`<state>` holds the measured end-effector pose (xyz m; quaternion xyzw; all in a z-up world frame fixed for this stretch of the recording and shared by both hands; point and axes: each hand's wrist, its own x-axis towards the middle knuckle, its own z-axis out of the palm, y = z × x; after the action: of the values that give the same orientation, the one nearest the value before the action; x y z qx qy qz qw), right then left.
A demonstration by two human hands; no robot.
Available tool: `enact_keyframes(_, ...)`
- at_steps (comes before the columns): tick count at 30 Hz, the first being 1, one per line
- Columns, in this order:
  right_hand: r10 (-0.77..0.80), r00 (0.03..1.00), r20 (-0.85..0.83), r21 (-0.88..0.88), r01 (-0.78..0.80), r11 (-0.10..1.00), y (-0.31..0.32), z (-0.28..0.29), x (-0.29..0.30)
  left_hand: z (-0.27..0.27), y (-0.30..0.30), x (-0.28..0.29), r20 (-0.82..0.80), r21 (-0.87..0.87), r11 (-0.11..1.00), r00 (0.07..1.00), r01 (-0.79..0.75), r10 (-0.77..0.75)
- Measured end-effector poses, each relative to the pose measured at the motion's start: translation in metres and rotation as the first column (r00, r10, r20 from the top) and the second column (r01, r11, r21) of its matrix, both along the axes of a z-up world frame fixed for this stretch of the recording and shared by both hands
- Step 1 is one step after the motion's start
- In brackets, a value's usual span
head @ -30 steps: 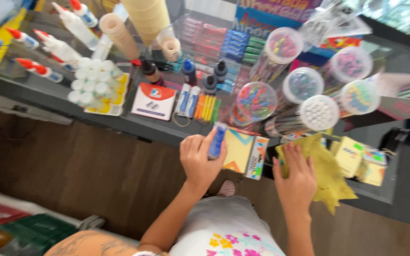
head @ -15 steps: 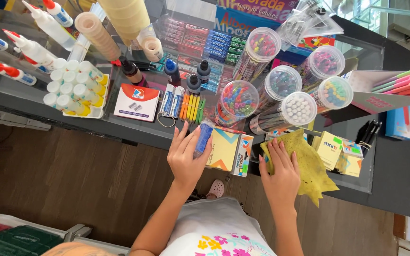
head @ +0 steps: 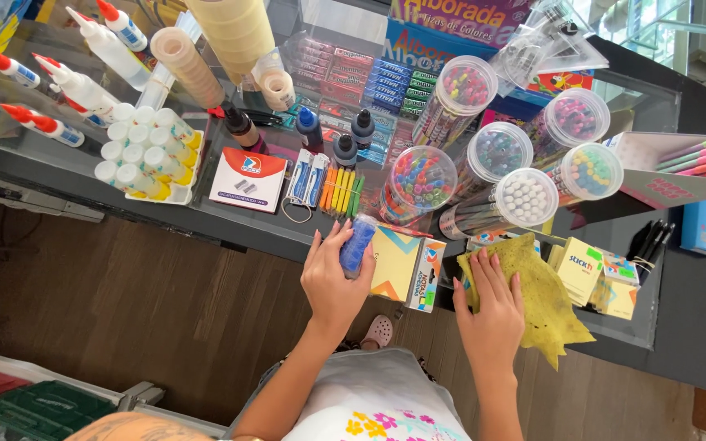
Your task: Organizing and bundling various stationery items like pens and markers using rubber bands and a cleaning cloth on a shop counter.
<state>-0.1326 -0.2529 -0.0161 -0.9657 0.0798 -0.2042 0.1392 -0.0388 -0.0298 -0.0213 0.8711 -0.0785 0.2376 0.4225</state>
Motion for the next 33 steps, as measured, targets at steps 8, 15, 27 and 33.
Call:
enact_keyframes(8, 0.004, 1.0, 0.001, 0.011, -0.004, 1.0, 0.001, 0.001, 0.0, -0.004, -0.002, 0.001, 0.022, 0.085, 0.996, 1.0, -0.001, -0.001)
enact_keyframes(15, -0.001, 0.999, -0.041, 0.049, 0.003, 0.999, 0.0, 0.002, -0.002, 0.031, 0.046, 0.015, 0.106, 0.101, 0.993, 0.993, -0.056, 0.046)
enact_keyframes(27, 0.01, 1.0, -0.012, 0.029, -0.01, 1.0, 0.0, 0.004, -0.003, -0.033, 0.097, 0.071, -0.336, 0.592, 0.79, 0.94, 0.159, 0.063)
enact_keyframes(33, 0.02, 0.99, 0.139, 0.076, -0.031, 0.997, -0.001, 0.001, -0.009, 0.006, 0.095, 0.056, -0.384, 0.249, 0.957, 0.922, 0.146, -0.041)
